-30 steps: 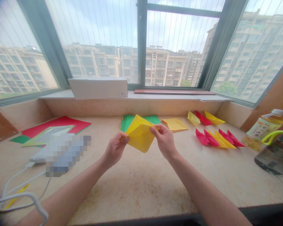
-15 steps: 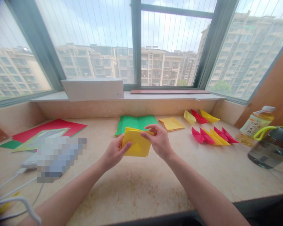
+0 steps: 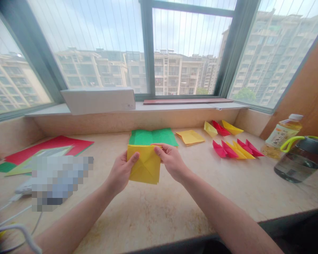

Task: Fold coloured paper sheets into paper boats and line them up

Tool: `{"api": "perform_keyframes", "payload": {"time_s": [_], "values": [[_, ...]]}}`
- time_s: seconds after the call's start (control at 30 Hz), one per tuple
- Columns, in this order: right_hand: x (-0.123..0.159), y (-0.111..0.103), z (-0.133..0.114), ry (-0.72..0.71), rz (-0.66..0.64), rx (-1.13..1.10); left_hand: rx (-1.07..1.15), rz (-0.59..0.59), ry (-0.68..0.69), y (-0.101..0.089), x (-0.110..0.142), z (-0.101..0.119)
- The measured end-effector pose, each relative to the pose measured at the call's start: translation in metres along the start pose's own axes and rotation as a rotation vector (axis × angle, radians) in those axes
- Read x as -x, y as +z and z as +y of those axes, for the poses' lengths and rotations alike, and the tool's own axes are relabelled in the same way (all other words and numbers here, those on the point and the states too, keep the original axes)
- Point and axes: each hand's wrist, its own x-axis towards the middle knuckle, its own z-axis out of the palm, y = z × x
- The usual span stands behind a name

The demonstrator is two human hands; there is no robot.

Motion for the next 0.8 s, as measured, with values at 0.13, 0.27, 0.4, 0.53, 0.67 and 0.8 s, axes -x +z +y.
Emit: {"api": "perform_keyframes", "payload": {"time_s": [0.13, 0.27, 0.4, 0.53, 0.67, 0.8], "values": [[0.005, 0.007, 0.001, -0.003, -0.207, -0.024, 0.012, 0.138, 0.122, 0.0, -0.002, -0.002], [0.007, 0.013, 0.011, 0.029, -0.247, 0.12, -0.001, 0.265, 0.188, -0.001, -0.003, 0.0], [0.008, 0.014, 0.021, 0.024, -0.169, 0.241, -0.046, 0.296, 0.199, 0.0, -0.003, 0.004], [0.009, 0.014, 0.023, -0.038, -0.18, 0.295, -0.129, 0.306, 0.195, -0.001, -0.003, 0.003], [0.009, 0.011, 0.022, -0.087, -0.208, 0.324, -0.227, 0.304, 0.222, -0.005, -0.004, 0.002], [0.008, 0.005, 0.021, -0.054, -0.281, 0.286, -0.166, 0.198, 0.14, -0.006, -0.002, 0.005]]}}
